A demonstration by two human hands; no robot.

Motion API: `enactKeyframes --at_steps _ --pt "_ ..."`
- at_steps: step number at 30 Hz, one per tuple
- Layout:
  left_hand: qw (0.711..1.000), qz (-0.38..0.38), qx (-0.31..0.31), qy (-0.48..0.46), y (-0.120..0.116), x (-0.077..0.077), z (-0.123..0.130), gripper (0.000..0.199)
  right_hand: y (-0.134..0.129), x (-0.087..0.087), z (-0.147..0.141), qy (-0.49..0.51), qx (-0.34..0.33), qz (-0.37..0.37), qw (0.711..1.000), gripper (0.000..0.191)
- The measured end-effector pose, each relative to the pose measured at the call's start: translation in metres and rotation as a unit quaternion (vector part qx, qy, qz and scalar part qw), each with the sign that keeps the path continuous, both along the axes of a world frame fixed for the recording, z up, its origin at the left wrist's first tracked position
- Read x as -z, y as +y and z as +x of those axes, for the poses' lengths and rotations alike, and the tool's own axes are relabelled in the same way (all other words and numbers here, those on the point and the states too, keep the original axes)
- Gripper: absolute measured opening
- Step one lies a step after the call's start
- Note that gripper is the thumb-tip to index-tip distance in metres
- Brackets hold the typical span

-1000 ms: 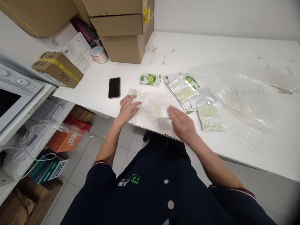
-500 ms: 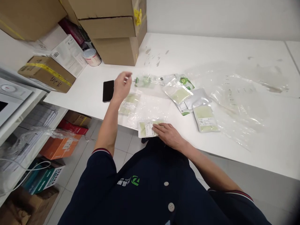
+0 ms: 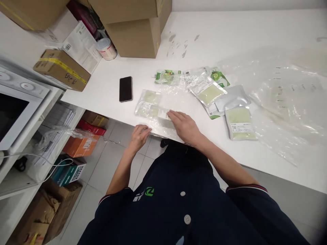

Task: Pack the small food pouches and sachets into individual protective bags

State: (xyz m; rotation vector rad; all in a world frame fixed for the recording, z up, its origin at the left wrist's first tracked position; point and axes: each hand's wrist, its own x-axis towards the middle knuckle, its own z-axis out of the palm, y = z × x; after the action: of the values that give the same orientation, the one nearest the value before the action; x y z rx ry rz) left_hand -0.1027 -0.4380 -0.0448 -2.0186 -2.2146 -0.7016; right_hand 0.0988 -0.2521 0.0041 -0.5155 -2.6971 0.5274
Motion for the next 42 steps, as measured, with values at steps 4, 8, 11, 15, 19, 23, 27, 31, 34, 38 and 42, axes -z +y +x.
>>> enactKeyframes --at_steps 4,8,11,15,19,23,27,31,34,38,42 --pt "0.999 0.051 0.008 0.009 -0.004 0.004 0.007 0.020 -0.011 0.032 0.000 -0.054 -0.064 0.077 0.993 0.050" --pt "0.996 0.084 0.009 0.021 -0.006 0.010 0.014 0.015 -0.008 0.049 0.017 -0.077 -0.103 0.097 0.987 0.049" --pt "0.995 0.096 0.003 0.017 -0.001 0.019 0.012 0.014 -0.007 0.045 0.025 -0.096 -0.104 0.085 0.986 0.046" --pt "0.993 0.086 0.084 0.012 0.011 0.023 0.003 0.023 -0.011 0.034 0.025 -0.121 -0.119 0.055 0.984 0.058" --pt "0.981 0.097 0.165 -0.035 0.021 0.016 0.001 0.028 0.000 0.021 0.038 -0.137 -0.144 -0.041 0.979 0.075" --pt "0.972 0.119 0.171 -0.112 0.027 -0.003 0.010 0.026 0.034 0.001 0.084 -0.128 -0.194 -0.262 0.937 0.080" --pt "0.970 0.090 0.119 -0.191 0.039 -0.025 0.018 0.023 0.053 -0.014 0.126 -0.082 -0.174 -0.398 0.897 0.098" --pt "0.954 0.048 -0.016 -0.296 0.067 -0.032 0.017 0.028 0.042 -0.002 0.112 0.027 0.033 -0.409 0.912 0.065" --pt "0.929 0.048 -0.082 -0.358 0.097 -0.026 0.016 0.031 0.040 0.021 0.081 0.144 0.176 -0.418 0.880 0.037" --pt "0.927 0.007 -0.141 -0.348 0.131 -0.018 0.019 0.038 0.051 0.037 0.060 0.138 0.259 -0.414 0.862 0.041" --pt "0.951 -0.059 -0.148 -0.264 0.145 -0.014 0.024 0.051 0.049 0.022 0.064 0.080 0.327 -0.143 0.931 0.061"
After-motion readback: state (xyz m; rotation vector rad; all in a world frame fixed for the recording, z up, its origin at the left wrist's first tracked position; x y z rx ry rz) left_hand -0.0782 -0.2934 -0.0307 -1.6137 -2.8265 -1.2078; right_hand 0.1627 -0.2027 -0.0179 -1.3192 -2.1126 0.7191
